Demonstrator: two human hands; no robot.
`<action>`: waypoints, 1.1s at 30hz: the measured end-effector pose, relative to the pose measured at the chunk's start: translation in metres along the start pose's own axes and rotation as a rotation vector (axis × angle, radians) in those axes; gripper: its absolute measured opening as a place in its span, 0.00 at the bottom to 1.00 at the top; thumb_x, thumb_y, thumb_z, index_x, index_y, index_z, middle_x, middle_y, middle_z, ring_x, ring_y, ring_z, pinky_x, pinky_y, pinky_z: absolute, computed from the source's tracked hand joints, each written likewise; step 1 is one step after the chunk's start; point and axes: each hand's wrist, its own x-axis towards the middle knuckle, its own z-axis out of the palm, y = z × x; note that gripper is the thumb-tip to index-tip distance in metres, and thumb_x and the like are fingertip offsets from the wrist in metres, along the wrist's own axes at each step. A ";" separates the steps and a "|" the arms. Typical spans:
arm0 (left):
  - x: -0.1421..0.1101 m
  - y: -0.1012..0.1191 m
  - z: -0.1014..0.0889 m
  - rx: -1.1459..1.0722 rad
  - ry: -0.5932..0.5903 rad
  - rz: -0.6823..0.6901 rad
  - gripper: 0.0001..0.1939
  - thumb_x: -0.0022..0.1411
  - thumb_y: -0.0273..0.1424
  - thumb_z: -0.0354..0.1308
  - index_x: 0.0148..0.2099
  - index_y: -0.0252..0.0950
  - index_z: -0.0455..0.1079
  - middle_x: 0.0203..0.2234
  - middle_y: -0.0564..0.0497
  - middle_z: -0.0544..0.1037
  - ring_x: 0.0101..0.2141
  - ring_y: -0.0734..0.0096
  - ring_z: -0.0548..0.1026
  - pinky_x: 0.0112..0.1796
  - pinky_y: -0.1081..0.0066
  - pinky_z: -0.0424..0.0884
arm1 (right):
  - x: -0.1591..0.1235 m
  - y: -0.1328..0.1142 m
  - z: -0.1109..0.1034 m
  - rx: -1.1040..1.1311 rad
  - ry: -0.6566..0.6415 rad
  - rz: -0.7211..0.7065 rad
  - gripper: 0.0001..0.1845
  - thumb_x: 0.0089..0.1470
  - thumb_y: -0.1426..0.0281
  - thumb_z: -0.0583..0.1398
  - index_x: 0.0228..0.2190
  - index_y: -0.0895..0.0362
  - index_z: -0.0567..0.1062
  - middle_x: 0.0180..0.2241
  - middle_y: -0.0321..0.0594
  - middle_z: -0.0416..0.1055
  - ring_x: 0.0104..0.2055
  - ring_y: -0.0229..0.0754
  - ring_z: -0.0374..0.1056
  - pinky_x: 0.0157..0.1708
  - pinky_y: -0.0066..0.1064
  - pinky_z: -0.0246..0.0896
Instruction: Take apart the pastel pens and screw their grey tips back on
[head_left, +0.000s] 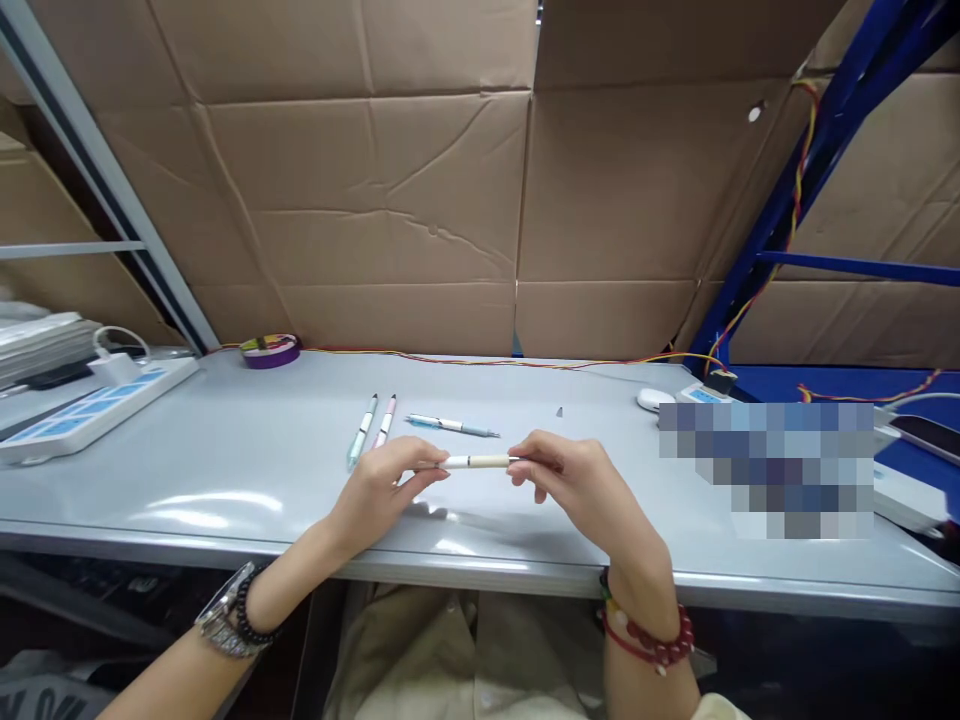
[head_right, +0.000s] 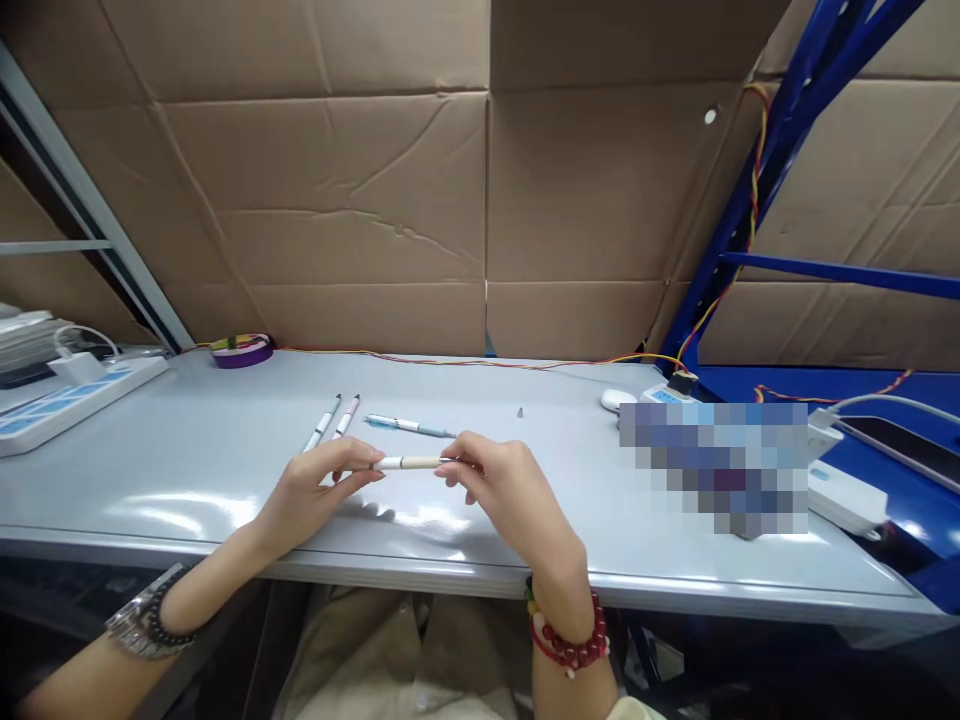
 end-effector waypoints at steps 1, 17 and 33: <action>0.001 0.001 0.001 -0.003 0.045 0.036 0.03 0.59 0.29 0.57 0.37 0.38 0.70 0.31 0.51 0.77 0.31 0.71 0.74 0.28 0.75 0.67 | 0.000 -0.001 0.000 -0.010 0.008 0.006 0.08 0.57 0.68 0.55 0.28 0.55 0.71 0.22 0.31 0.70 0.21 0.33 0.63 0.24 0.24 0.56; 0.007 0.056 0.024 -0.934 0.596 -0.352 0.17 0.64 0.50 0.40 0.35 0.46 0.60 0.40 0.57 0.71 0.46 0.70 0.69 0.44 0.63 0.70 | -0.003 -0.011 -0.002 0.082 0.076 -0.087 0.17 0.61 0.62 0.50 0.26 0.56 0.70 0.19 0.33 0.66 0.19 0.32 0.59 0.20 0.25 0.53; -0.020 0.027 0.003 -1.380 0.828 -0.140 0.22 0.64 0.33 0.41 0.20 0.34 0.37 0.11 0.59 0.36 0.13 0.78 0.36 0.16 0.79 0.52 | -0.006 -0.011 0.005 0.256 0.753 -0.228 0.17 0.61 0.66 0.50 0.24 0.57 0.70 0.15 0.31 0.61 0.15 0.32 0.55 0.16 0.25 0.50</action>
